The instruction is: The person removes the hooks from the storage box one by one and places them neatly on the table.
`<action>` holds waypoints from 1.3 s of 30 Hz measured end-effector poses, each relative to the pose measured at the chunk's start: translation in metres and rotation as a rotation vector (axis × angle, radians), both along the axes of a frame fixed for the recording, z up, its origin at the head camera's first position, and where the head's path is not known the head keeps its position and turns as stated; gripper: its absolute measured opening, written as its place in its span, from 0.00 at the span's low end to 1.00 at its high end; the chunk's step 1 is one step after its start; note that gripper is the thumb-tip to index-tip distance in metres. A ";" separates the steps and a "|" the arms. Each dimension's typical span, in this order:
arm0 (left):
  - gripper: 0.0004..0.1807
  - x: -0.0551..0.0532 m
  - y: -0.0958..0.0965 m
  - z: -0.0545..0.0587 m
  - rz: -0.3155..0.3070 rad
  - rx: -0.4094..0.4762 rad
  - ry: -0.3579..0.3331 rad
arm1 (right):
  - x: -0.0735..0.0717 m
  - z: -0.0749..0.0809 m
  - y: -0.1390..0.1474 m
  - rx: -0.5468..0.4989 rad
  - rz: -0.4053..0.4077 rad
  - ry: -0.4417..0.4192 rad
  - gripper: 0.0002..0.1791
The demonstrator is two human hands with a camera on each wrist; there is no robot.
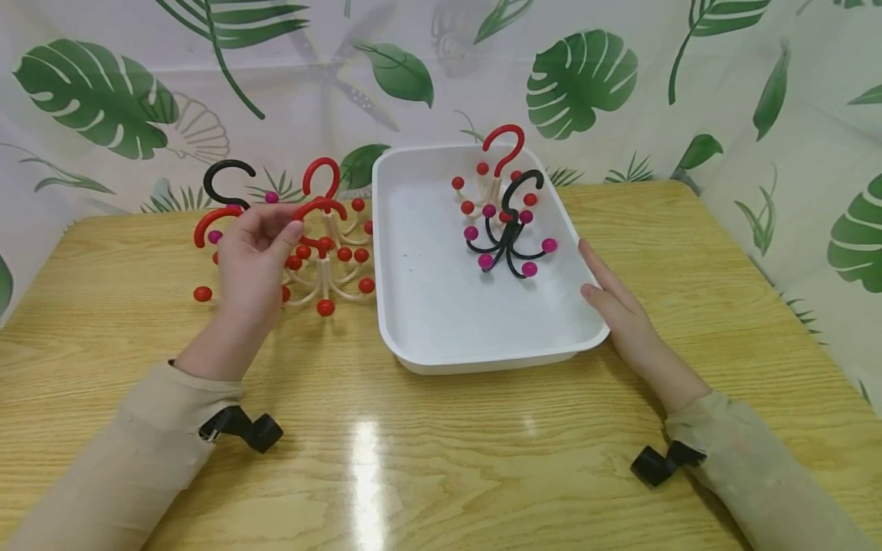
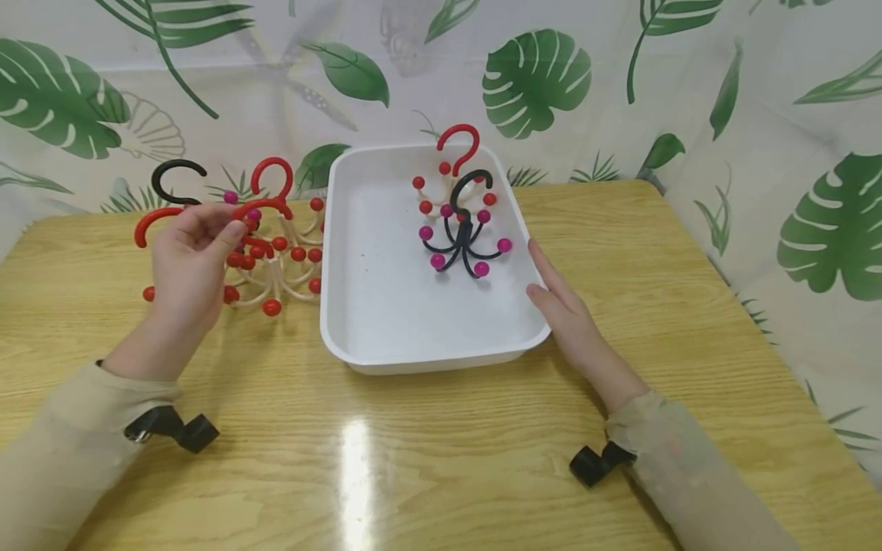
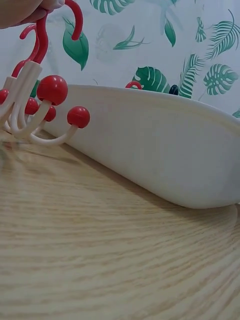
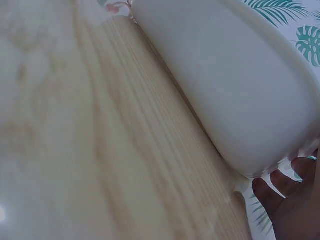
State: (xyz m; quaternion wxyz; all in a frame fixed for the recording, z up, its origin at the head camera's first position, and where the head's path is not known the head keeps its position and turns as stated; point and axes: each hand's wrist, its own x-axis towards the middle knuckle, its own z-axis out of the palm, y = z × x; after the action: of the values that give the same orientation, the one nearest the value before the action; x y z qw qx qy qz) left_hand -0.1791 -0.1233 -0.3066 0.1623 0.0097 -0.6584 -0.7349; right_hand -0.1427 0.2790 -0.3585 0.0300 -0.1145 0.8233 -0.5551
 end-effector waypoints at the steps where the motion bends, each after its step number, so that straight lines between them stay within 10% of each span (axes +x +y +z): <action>1: 0.09 0.000 0.001 -0.001 0.007 0.001 -0.001 | 0.000 0.000 0.000 -0.002 -0.001 0.000 0.29; 39: 0.09 0.011 0.005 -0.016 0.011 0.049 0.048 | 0.001 -0.001 0.000 0.012 0.004 0.007 0.29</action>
State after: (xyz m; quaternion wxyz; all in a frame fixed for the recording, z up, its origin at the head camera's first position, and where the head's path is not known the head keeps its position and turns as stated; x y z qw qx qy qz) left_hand -0.1682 -0.1179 -0.3227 0.1816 -0.0005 -0.6363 -0.7498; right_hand -0.1418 0.2794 -0.3593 0.0288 -0.1182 0.8264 -0.5497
